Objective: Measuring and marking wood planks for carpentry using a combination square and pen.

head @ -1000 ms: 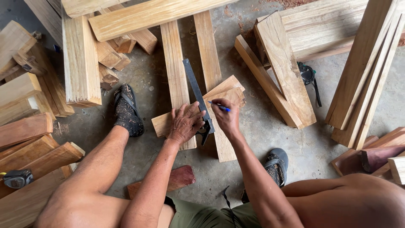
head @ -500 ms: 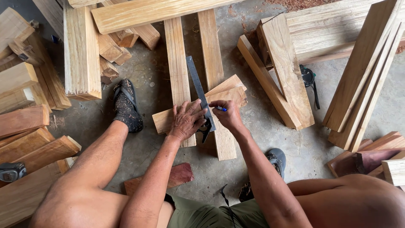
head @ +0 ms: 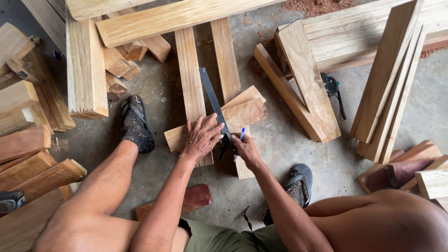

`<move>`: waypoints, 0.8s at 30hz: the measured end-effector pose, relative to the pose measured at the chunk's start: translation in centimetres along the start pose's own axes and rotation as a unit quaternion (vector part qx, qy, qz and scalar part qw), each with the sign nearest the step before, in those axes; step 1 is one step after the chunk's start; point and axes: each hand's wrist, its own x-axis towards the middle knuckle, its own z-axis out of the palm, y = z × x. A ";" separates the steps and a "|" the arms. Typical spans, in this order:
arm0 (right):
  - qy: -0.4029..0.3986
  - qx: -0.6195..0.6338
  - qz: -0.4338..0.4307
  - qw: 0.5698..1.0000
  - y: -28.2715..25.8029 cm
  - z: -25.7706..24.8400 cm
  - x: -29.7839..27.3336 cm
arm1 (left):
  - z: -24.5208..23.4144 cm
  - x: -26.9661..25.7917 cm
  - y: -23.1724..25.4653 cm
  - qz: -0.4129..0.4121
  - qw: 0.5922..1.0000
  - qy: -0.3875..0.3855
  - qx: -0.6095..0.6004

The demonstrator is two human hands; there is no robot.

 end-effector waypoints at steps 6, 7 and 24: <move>-0.045 0.307 0.005 0.950 1.1 1.4 -0.1 | 0.8 0.5 0.5 0.012 1.000 0.012 0.008; -0.030 0.301 0.013 0.953 0.9 1.3 -0.1 | 0.8 0.8 0.6 0.015 1.000 0.017 0.006; -0.012 0.312 0.043 0.949 0.4 0.7 -0.2 | 1.8 1.2 0.8 0.023 0.999 0.031 0.006</move>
